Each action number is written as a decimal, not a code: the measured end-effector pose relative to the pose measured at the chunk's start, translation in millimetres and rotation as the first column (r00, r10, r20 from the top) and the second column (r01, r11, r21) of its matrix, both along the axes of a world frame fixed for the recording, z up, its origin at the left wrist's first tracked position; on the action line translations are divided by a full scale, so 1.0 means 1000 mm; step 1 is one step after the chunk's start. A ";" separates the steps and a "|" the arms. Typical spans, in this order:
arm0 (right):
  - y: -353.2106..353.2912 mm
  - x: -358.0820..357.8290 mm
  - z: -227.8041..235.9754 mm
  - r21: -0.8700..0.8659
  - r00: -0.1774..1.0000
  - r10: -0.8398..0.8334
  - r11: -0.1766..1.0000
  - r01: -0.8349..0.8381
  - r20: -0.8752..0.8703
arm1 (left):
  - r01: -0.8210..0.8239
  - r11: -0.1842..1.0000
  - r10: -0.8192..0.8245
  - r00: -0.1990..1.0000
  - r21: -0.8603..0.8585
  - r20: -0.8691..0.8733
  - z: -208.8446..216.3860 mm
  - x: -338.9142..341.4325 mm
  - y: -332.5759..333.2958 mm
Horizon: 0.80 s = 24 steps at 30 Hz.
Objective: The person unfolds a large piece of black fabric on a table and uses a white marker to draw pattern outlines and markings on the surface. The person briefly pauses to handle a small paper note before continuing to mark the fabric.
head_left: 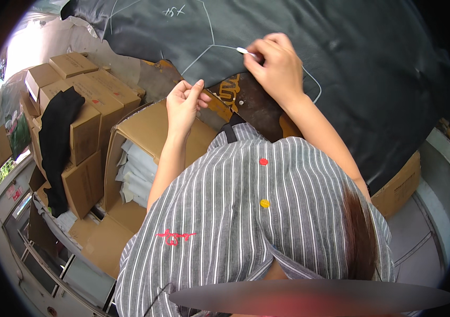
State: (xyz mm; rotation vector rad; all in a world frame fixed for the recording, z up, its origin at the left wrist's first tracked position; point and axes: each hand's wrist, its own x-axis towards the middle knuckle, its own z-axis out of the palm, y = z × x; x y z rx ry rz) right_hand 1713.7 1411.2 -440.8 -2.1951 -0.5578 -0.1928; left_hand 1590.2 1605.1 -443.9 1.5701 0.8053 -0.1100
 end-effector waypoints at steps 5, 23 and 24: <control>-0.077 -0.022 0.017 -0.084 0.983 -0.141 0.988 0.131 -0.117 | 0.063 0.993 -0.057 0.996 -0.100 0.061 0.001 -0.001 0.008; -0.222 0.056 -0.012 0.678 0.847 -0.318 0.508 0.532 -0.426 | 0.099 -0.037 0.218 0.972 -0.994 0.088 -0.008 0.074 -0.080; -0.220 0.050 -0.014 0.625 0.854 -0.346 0.582 0.520 -0.389 | 0.070 -0.042 0.204 0.977 -0.997 0.059 -0.010 0.083 -0.084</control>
